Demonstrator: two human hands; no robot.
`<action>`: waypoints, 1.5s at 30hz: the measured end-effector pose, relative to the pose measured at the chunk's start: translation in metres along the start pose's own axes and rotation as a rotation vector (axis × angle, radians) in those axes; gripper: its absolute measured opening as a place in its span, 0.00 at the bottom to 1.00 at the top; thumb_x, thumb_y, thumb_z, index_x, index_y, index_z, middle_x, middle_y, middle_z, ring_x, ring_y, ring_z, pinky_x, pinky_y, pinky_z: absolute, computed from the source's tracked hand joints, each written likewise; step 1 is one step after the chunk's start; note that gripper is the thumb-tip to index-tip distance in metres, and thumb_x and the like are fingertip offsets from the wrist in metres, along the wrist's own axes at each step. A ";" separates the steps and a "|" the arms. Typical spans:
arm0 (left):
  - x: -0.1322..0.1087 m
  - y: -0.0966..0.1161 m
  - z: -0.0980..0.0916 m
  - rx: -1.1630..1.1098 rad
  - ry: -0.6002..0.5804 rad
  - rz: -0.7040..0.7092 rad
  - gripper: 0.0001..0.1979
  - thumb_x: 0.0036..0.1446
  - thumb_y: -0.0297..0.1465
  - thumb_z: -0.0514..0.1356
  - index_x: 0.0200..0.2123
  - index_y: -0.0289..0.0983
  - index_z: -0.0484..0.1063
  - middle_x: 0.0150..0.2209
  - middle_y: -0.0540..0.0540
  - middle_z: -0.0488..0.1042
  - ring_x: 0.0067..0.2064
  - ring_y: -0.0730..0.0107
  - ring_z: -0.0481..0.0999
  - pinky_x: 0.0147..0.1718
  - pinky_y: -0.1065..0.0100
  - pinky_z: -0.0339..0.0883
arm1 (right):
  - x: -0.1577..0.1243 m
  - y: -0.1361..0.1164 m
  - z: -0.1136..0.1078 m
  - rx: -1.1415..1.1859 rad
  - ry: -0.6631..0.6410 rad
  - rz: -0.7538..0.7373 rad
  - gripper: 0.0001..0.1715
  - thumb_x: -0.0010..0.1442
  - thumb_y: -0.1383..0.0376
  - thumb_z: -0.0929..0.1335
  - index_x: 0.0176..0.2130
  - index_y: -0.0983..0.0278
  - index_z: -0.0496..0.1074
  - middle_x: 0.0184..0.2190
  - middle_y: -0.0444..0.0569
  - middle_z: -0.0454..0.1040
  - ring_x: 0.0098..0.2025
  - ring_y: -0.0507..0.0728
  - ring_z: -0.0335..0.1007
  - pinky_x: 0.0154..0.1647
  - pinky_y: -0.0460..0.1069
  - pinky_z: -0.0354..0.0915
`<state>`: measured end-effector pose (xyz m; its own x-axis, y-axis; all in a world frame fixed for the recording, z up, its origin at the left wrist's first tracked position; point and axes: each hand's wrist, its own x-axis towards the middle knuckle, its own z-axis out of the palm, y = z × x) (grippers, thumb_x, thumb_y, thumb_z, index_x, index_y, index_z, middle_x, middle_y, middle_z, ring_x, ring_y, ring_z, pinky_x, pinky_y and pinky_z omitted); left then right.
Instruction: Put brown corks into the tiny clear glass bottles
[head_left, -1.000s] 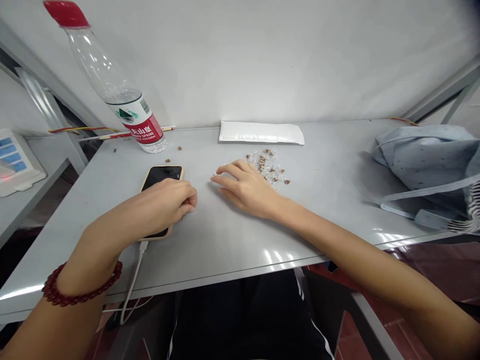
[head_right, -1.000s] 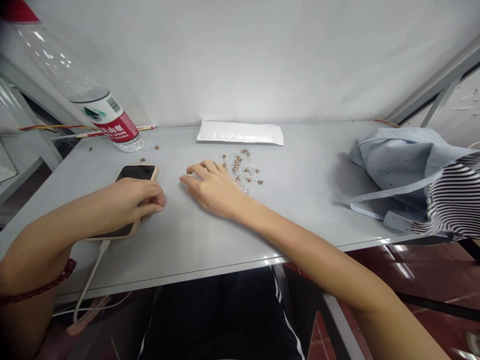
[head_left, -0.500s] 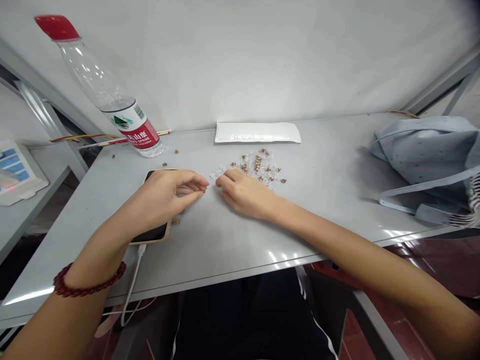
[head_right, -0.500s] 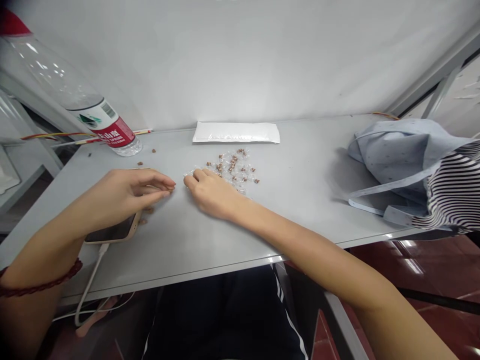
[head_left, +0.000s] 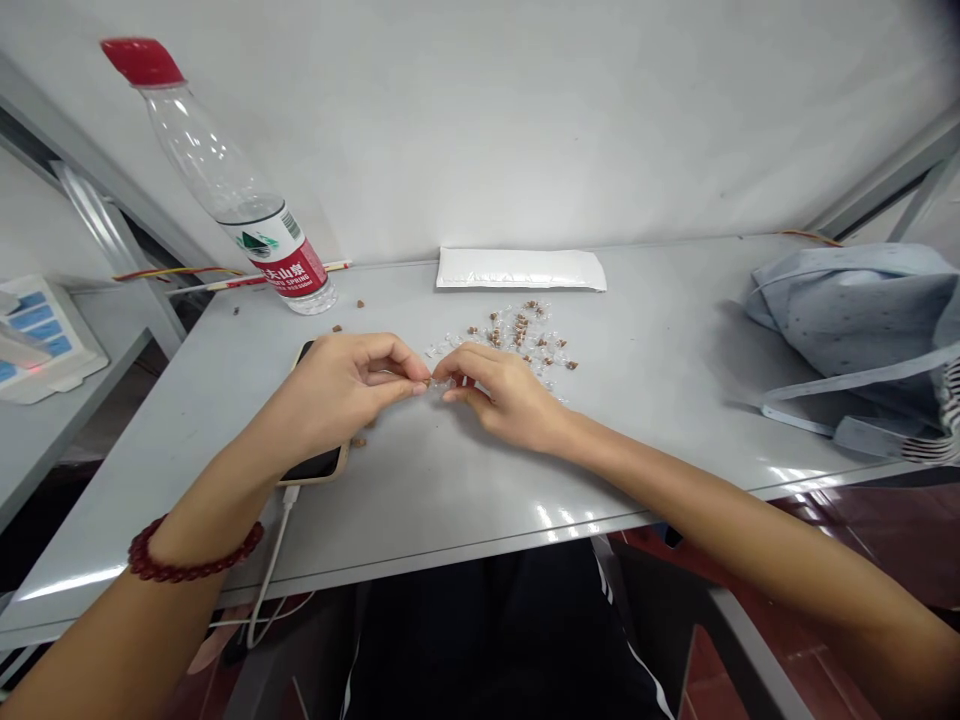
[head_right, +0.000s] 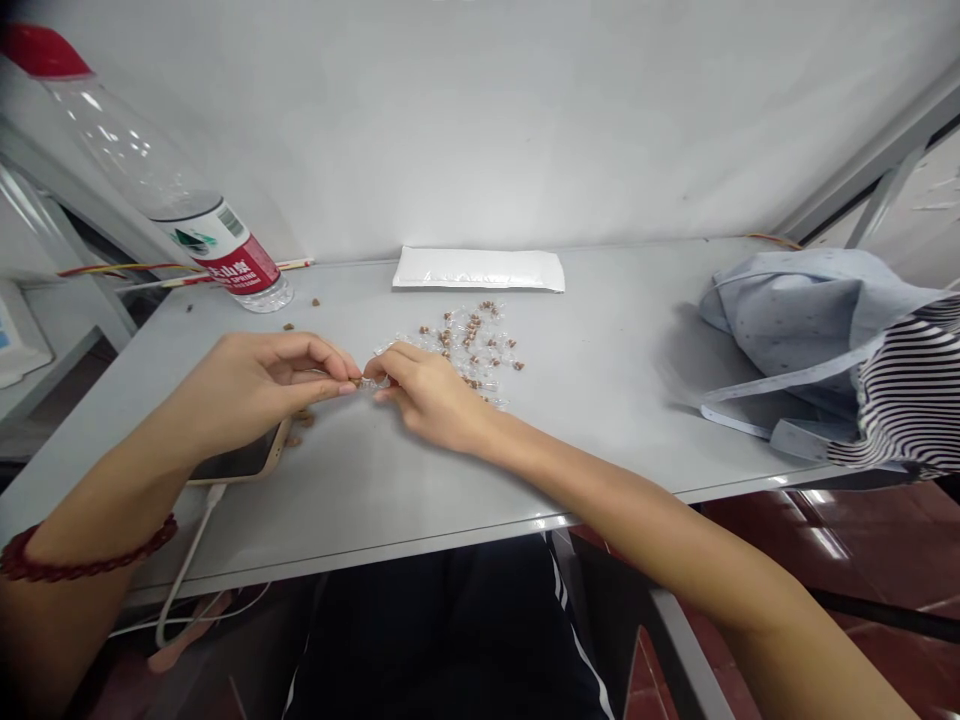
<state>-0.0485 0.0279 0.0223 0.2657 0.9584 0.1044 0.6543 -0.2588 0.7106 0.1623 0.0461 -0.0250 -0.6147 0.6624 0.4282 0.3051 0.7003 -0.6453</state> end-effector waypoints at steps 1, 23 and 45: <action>0.000 0.001 0.000 -0.003 0.004 0.006 0.04 0.53 0.34 0.65 0.28 0.42 0.77 0.31 0.49 0.83 0.29 0.62 0.82 0.17 0.72 0.71 | 0.000 0.000 0.000 -0.004 0.010 0.015 0.05 0.65 0.71 0.64 0.41 0.65 0.69 0.40 0.51 0.74 0.38 0.53 0.67 0.41 0.50 0.64; 0.002 0.008 0.008 -0.014 -0.066 0.136 0.08 0.52 0.37 0.66 0.24 0.42 0.76 0.28 0.50 0.80 0.30 0.63 0.79 0.26 0.68 0.72 | -0.013 -0.003 -0.005 -0.013 0.056 -0.266 0.15 0.65 0.77 0.59 0.44 0.68 0.72 0.41 0.55 0.74 0.39 0.53 0.70 0.37 0.48 0.69; 0.007 0.000 -0.023 0.160 0.083 -0.077 0.13 0.55 0.41 0.60 0.27 0.38 0.77 0.26 0.48 0.78 0.29 0.66 0.74 0.29 0.66 0.63 | -0.047 -0.057 0.043 -0.471 -0.371 -0.569 0.14 0.67 0.74 0.58 0.35 0.64 0.68 0.27 0.46 0.67 0.25 0.54 0.56 0.21 0.49 0.49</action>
<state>-0.0632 0.0374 0.0386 0.1556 0.9810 0.1159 0.7766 -0.1940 0.5993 0.1429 -0.0366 -0.0355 -0.9423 0.0994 0.3198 0.0966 0.9950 -0.0248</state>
